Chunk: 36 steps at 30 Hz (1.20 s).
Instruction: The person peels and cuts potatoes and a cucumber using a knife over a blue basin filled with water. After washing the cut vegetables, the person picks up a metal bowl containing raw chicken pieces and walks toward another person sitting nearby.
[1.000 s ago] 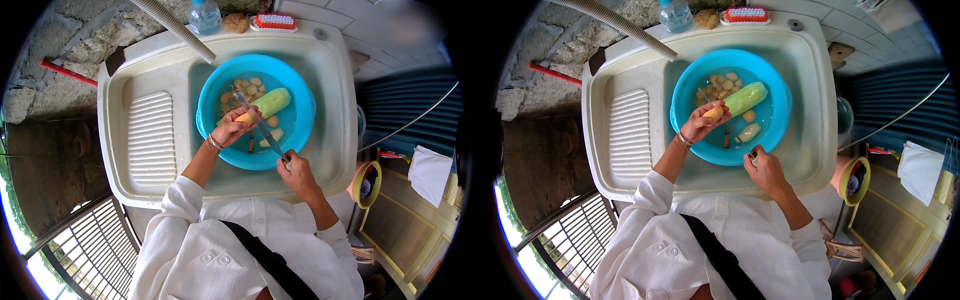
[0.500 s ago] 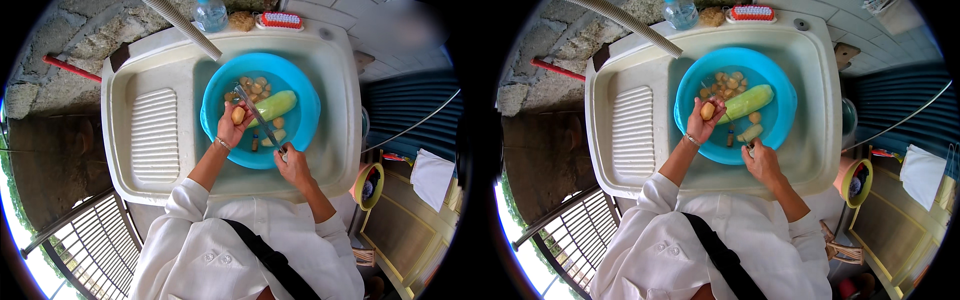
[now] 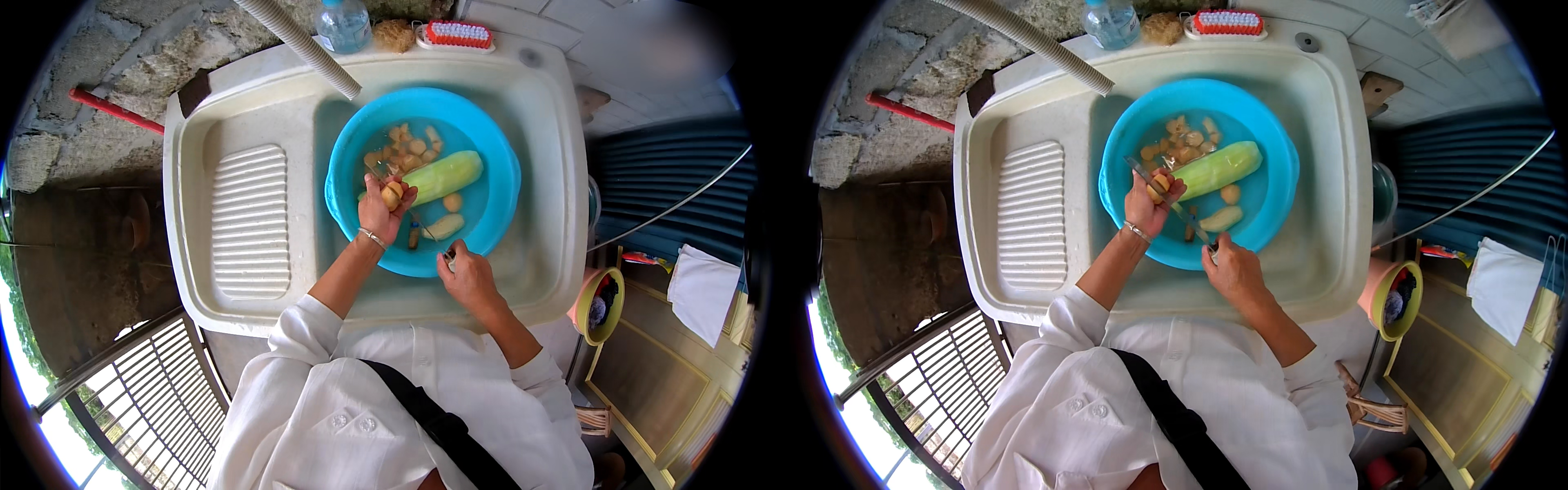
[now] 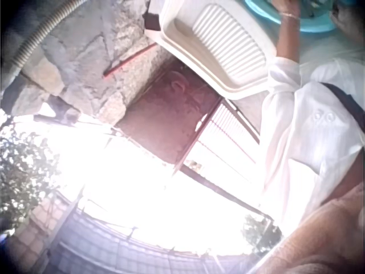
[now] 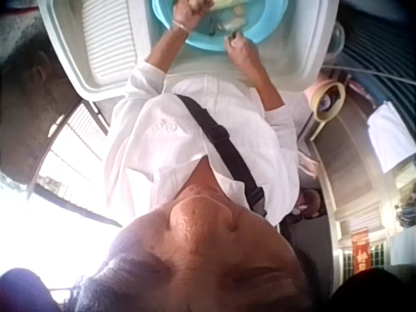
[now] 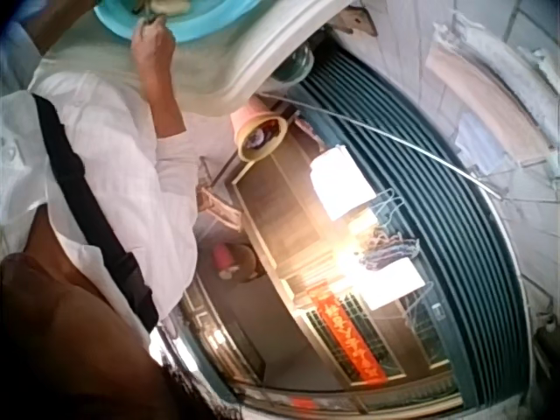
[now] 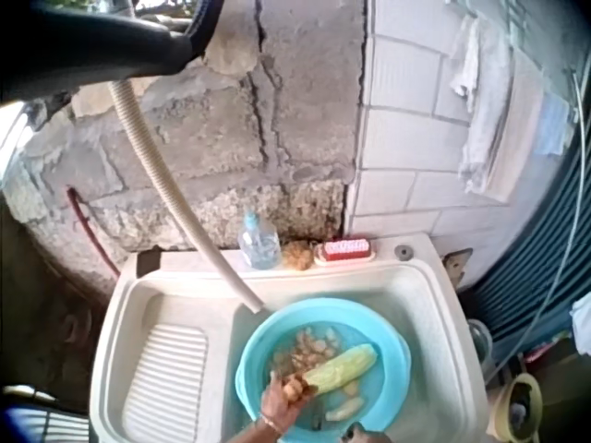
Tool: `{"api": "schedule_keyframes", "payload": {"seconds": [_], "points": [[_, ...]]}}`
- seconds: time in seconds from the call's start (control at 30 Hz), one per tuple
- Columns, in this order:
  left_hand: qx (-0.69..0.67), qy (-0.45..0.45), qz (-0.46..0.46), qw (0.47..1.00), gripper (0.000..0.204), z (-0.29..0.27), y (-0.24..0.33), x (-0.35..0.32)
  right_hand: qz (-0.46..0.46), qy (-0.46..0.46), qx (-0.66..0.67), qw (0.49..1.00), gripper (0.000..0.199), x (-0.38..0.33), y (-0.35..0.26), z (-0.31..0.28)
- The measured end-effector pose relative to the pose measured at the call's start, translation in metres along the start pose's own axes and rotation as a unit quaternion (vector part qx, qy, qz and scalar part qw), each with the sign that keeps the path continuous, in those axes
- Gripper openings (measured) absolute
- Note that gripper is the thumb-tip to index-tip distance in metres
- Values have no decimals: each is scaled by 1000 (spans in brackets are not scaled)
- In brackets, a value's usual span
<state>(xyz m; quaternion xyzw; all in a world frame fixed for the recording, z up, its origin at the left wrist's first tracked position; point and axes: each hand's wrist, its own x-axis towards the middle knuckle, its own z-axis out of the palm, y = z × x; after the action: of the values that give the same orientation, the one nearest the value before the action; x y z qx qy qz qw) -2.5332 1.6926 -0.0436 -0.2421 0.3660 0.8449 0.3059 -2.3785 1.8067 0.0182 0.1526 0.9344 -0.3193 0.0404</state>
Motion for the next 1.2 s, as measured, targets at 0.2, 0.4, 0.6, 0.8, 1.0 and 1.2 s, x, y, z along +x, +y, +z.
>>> {"api": "schedule_keyframes", "payload": {"seconds": [0.2,0.4,0.6,0.8,1.0,1.2], "points": [[53,-16,28,998,31,10,1,1,4,66,-48,997,22,17,-5,15],[-57,-45,-90,993,42,-16,6,1,14,44,62,997,24,12,-4,2],[30,-63,-83,994,46,-20,4,5,50,2,60,997,23,6,0,9],[-39,-68,-117,990,47,-24,11,2,49,7,115,992,24,5,1,1],[-86,-112,-128,982,57,-29,10,1,42,-55,190,979,23,-5,-19,-13],[-37,-79,-93,992,49,-10,18,-9,19,-47,182,982,22,-7,-26,-26]]}}
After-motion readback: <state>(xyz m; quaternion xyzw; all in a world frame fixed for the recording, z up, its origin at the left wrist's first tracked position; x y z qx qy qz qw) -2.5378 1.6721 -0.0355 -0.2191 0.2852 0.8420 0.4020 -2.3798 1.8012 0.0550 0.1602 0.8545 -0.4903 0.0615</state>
